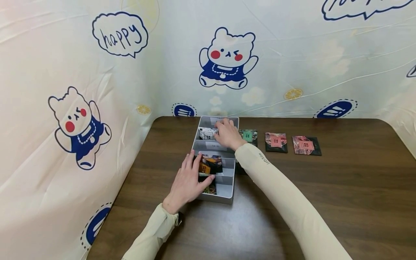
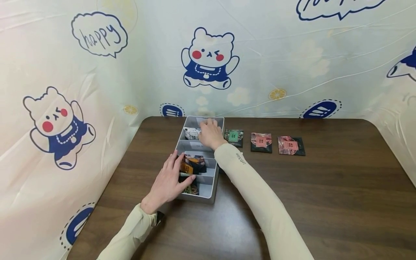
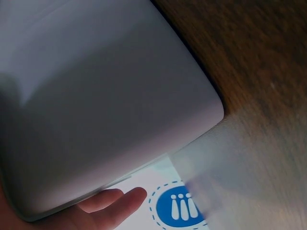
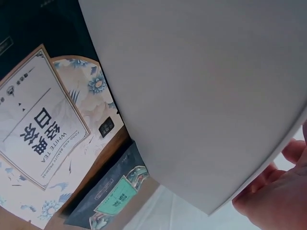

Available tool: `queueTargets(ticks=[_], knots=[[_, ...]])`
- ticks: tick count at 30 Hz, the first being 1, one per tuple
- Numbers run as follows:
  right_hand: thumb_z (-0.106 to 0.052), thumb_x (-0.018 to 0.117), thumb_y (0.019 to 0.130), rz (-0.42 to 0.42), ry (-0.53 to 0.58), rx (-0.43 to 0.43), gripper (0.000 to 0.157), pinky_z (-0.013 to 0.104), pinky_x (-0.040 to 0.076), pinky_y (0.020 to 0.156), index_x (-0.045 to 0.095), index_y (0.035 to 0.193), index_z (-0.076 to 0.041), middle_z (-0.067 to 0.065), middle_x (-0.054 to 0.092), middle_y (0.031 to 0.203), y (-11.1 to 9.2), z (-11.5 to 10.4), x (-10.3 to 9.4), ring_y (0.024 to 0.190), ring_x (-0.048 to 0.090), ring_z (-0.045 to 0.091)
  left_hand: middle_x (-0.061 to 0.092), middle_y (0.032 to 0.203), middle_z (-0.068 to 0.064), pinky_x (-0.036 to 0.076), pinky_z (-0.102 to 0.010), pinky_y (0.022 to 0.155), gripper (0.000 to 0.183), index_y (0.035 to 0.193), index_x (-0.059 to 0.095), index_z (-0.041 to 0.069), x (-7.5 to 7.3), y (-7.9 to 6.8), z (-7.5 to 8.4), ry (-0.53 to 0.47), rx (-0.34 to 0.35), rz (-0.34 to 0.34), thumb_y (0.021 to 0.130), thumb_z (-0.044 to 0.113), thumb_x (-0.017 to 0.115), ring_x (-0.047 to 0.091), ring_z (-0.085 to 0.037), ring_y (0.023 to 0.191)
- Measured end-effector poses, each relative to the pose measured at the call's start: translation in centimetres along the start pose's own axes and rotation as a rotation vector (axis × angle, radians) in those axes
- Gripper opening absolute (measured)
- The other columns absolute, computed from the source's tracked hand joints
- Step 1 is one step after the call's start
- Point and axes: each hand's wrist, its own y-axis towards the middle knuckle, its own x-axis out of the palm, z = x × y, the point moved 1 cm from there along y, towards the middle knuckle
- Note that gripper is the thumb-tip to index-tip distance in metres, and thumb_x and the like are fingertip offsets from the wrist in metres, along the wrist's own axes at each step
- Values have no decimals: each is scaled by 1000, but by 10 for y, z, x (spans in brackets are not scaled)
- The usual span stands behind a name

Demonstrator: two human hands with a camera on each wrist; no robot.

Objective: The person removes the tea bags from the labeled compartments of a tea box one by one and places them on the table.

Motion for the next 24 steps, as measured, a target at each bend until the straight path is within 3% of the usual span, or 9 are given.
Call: queueTargets(ticks=[12, 24], knots=[[-21, 53, 98, 15, -57, -103, 27, 46, 42, 95, 61, 122, -13, 12, 46, 133, -1, -3, 3, 115, 42, 30, 18, 160, -17, 39, -61, 104, 85, 151, 29, 14, 0, 1, -1, -3, 2, 2, 88, 68, 48, 26, -39, 144], [-19, 51, 98, -11, -25, -87, 27, 46, 47, 96, 63, 121, -10, 10, 63, 120, -1, -2, 5, 115, 54, 31, 18, 160, -16, 38, -60, 105, 87, 152, 28, 15, 0, 0, 0, -6, -7, -11, 87, 69, 48, 25, -39, 144]])
